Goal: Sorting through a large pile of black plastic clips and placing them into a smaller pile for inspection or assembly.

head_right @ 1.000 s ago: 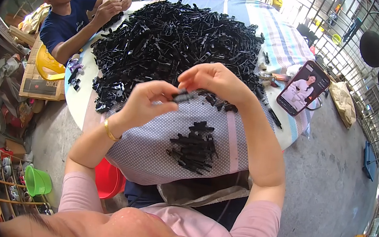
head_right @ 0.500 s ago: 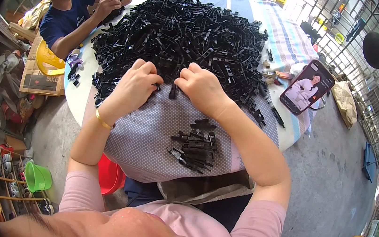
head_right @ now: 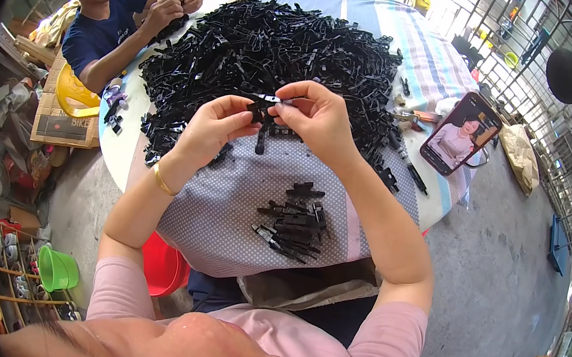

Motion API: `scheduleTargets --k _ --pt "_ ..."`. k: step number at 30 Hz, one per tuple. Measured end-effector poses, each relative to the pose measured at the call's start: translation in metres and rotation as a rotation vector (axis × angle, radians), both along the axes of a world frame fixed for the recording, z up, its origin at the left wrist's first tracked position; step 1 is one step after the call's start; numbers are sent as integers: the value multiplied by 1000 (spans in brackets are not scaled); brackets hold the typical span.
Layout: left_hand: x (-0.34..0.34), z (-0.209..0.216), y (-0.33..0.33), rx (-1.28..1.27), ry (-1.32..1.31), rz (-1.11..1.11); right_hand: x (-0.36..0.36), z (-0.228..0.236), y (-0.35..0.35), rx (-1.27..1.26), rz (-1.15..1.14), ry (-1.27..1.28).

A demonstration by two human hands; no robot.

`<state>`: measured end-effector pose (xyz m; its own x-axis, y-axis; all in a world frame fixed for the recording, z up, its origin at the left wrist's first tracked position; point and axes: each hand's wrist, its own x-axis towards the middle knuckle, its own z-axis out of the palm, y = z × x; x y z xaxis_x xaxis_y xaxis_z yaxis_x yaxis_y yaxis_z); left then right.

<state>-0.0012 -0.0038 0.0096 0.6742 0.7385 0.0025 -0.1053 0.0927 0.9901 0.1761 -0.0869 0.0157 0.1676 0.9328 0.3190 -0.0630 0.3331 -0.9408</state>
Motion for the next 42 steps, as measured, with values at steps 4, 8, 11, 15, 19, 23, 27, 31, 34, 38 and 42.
scheduleTargets --k 4,8,11,15,19,23,27,31,34,38,42 --pt "3 -9 -1 -91 -107 1 -10 -12 5 206 -4 -164" --pt "3 -8 -6 78 -106 28 -13 -6 0 234 -39 -395" --pt "3 -5 -8 61 -98 -50 -13 -10 1 273 -77 -399" --pt "2 -6 -7 110 18 -13 -16 -7 -3 263 -123 -468" --pt "3 -6 -9 245 43 33 -17 -8 -1 342 -193 -564" --pt "3 -9 -11 362 35 89 -16 -12 -1 444 -226 -681" --pt "0 -1 -14 215 -30 57 -8 -9 0 539 -282 -900" --pt "1 -2 -11 108 -139 74 -15 -1 -5 279 -189 -573" --pt "0 2 -18 333 -57 97 -6 -1 -1 102 -39 -401" --pt "-1 4 -20 417 -31 69 0 2 -4 -12 103 -329" --pt "-3 9 -24 465 -110 22 2 3 -6 128 35 -347"
